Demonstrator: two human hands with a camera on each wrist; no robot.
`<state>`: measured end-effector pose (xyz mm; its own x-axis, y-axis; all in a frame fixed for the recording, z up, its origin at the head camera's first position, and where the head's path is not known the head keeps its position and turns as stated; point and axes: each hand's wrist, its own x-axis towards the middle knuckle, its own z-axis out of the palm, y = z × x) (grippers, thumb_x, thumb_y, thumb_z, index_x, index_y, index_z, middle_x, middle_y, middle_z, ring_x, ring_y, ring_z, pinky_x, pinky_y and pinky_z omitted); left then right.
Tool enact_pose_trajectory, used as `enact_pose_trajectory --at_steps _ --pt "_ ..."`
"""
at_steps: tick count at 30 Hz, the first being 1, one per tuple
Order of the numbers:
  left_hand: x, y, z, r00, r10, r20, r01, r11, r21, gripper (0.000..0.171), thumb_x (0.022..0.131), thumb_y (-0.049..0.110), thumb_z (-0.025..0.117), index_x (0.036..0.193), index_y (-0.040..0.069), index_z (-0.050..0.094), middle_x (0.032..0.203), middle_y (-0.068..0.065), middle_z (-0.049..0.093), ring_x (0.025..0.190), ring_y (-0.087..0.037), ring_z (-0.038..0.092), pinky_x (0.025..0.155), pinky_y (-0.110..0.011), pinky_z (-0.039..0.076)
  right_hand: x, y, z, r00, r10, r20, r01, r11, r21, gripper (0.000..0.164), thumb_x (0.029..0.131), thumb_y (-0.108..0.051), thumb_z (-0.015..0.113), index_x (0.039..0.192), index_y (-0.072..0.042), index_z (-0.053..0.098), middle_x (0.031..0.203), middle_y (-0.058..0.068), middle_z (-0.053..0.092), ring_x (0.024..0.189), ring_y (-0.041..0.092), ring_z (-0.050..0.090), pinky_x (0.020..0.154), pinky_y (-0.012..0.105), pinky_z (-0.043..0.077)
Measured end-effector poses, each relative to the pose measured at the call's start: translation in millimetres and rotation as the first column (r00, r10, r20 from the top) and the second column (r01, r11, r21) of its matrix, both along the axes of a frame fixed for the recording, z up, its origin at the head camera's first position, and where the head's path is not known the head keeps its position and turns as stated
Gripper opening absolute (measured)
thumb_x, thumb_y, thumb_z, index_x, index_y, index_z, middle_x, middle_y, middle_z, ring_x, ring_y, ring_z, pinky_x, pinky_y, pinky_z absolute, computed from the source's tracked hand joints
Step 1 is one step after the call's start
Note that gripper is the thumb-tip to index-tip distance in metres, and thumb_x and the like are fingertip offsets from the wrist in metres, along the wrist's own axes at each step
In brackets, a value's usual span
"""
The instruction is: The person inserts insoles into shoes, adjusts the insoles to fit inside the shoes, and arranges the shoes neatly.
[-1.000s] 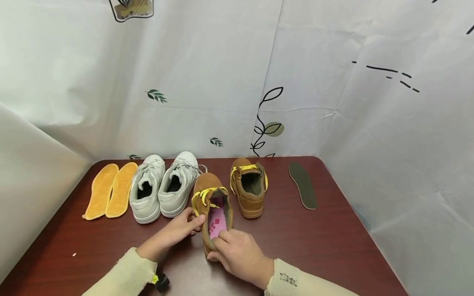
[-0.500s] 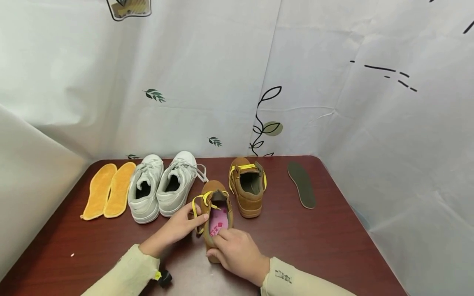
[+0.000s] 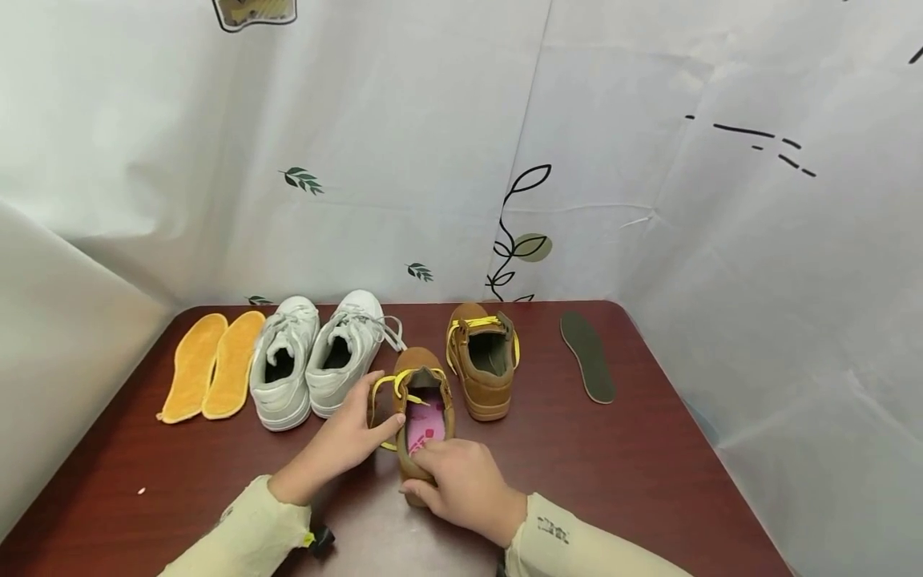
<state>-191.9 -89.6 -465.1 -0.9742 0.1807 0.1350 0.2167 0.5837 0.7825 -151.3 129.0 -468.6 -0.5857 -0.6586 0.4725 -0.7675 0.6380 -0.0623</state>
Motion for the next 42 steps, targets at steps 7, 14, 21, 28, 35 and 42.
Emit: enact_pose_trajectory --at_steps 7,14,21,28,35,42 --pt "-6.1 17 20.1 0.991 -0.010 -0.133 -0.001 0.997 -0.077 0.077 0.093 0.040 0.067 0.152 0.002 0.034 0.150 -0.020 0.043 0.138 -0.037 0.043 0.110 -0.055 0.038 0.3 -1 1.8 1.000 -0.012 0.007 0.012 1.000 0.008 0.033 0.083 -0.048 0.077 0.074 -0.026 0.054 0.067 -0.015 0.049 0.061 0.004 0.053 0.055 0.026 0.045" --pt "-23.9 31 15.7 0.987 -0.028 -0.157 -0.001 0.983 -0.181 0.057 0.095 0.028 0.061 0.144 0.002 0.047 0.141 -0.018 0.054 0.133 -0.036 0.049 0.108 -0.051 0.041 -0.1 -3 -0.1 1.000 -0.006 0.025 0.006 1.000 0.005 0.033 0.083 -0.048 0.077 0.076 -0.025 0.054 0.069 -0.015 0.052 0.062 0.004 0.055 0.056 0.027 0.045" --pt "-27.5 26 2.4 0.995 -0.054 -0.084 0.047 0.996 -0.082 0.057 0.090 0.007 0.059 0.146 0.004 0.046 0.149 -0.017 0.048 0.140 -0.032 0.042 0.114 -0.049 0.035 -0.6 -3 -0.3 1.000 -0.018 0.014 0.018 1.000 0.008 0.033 0.083 -0.049 0.077 0.076 -0.025 0.054 0.069 -0.014 0.052 0.062 0.005 0.056 0.055 0.028 0.045" --pt "-28.2 28 -2.7 0.998 -0.057 -0.040 0.057 0.998 -0.003 0.059 0.091 0.007 0.055 0.148 0.005 0.042 0.155 -0.020 0.039 0.143 -0.033 0.037 0.115 -0.052 0.032 -0.6 -1 1.6 0.999 -0.023 0.037 0.023 1.000 0.011 0.032 0.084 -0.048 0.076 0.077 -0.025 0.055 0.070 -0.014 0.051 0.062 0.004 0.054 0.054 0.026 0.044" --pt "-33.5 32 -7.3 0.993 -0.082 -0.088 0.077 0.996 -0.052 0.057 0.091 0.009 0.058 0.146 0.006 0.044 0.152 -0.019 0.043 0.141 -0.033 0.041 0.115 -0.051 0.034 -0.2 -1 2.0 0.999 -0.031 0.027 0.031 0.999 -0.011 0.031 0.083 -0.045 0.078 0.075 -0.024 0.056 0.068 -0.014 0.051 0.063 0.004 0.054 0.058 0.027 0.046" --pt "-32.9 28 -5.8 0.991 -0.099 -0.085 0.091 0.992 -0.083 0.056 0.091 0.009 0.058 0.145 0.008 0.045 0.152 -0.020 0.042 0.142 -0.033 0.039 0.115 -0.049 0.034 0.2 -7 -2.0 0.999 -0.013 0.030 0.014 0.999 -0.051 0.028 0.083 -0.040 0.079 0.076 -0.024 0.057 0.069 -0.014 0.052 0.062 0.005 0.055 0.058 0.028 0.047"
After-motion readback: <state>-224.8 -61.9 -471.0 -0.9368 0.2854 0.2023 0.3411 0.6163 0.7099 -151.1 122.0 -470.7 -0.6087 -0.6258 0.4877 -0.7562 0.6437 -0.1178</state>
